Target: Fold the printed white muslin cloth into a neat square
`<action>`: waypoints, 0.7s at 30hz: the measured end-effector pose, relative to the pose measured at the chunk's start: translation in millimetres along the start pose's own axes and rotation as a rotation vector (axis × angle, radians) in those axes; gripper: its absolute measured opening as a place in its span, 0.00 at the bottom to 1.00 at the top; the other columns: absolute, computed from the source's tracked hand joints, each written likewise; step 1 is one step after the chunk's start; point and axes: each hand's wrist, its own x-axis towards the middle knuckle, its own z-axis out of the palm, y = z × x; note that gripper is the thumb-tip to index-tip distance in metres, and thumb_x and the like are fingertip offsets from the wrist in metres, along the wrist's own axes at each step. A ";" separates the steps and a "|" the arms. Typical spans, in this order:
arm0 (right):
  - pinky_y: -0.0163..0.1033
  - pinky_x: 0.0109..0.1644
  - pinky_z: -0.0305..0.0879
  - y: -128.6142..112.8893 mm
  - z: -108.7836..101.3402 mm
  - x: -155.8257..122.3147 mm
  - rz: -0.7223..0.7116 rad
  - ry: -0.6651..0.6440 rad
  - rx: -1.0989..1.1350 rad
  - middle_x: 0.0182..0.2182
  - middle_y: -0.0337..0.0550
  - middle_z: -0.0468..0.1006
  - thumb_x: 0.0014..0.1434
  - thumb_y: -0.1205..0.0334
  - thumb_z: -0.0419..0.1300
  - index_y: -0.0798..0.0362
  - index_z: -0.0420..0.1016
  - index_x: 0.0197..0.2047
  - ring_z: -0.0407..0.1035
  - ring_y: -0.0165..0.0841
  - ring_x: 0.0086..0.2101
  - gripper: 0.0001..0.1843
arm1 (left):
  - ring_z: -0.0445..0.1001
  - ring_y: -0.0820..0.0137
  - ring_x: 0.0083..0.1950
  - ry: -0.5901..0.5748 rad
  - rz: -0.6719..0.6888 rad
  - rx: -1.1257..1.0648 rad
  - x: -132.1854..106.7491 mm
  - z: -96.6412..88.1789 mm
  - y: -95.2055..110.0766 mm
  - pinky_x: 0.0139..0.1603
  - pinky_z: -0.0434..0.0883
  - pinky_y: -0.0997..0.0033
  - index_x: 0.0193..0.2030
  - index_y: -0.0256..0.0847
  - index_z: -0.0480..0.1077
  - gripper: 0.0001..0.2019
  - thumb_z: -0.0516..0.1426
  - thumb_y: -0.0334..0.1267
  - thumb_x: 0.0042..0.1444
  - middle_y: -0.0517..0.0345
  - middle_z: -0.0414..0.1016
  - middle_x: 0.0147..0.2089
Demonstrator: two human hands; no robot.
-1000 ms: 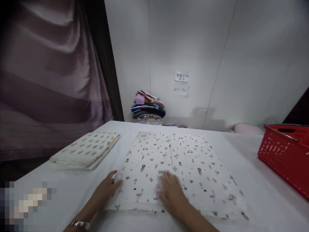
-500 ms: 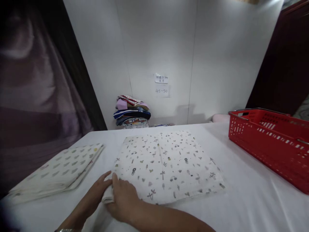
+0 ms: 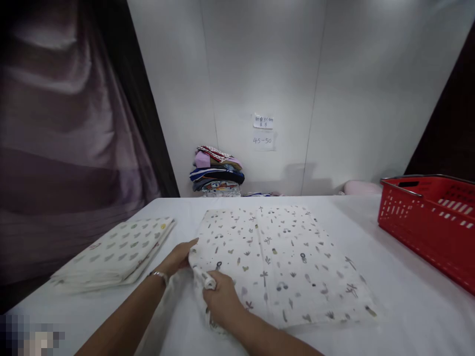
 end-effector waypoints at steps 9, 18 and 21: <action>0.31 0.29 0.51 -10.2 -30.5 0.5 0.153 0.023 0.258 0.21 0.32 0.59 0.42 0.67 0.54 0.55 0.67 0.27 0.53 0.25 0.25 0.05 | 0.76 0.60 0.33 0.090 -0.022 -0.012 92.5 18.7 31.1 0.34 0.73 0.64 0.24 0.38 0.69 0.07 0.63 0.37 0.40 0.55 0.73 0.22; 0.32 0.30 0.57 -21.0 -98.4 -15.6 0.261 0.095 0.448 0.21 0.34 0.68 0.39 0.65 0.62 0.55 0.69 0.28 0.62 0.28 0.25 0.09 | 0.73 0.69 0.28 -0.032 0.079 -0.074 95.5 87.0 93.9 0.31 0.72 0.71 0.27 0.37 0.68 0.04 0.61 0.30 0.45 0.58 0.71 0.23; 0.35 0.35 0.63 -27.4 -148.6 -38.5 0.225 0.185 0.413 0.25 0.38 0.73 0.41 0.62 0.64 0.55 0.72 0.33 0.67 0.32 0.28 0.13 | 0.72 0.72 0.29 -0.117 0.172 -0.062 87.4 155.0 131.1 0.31 0.71 0.72 0.35 0.34 0.69 0.07 0.60 0.33 0.50 0.58 0.72 0.28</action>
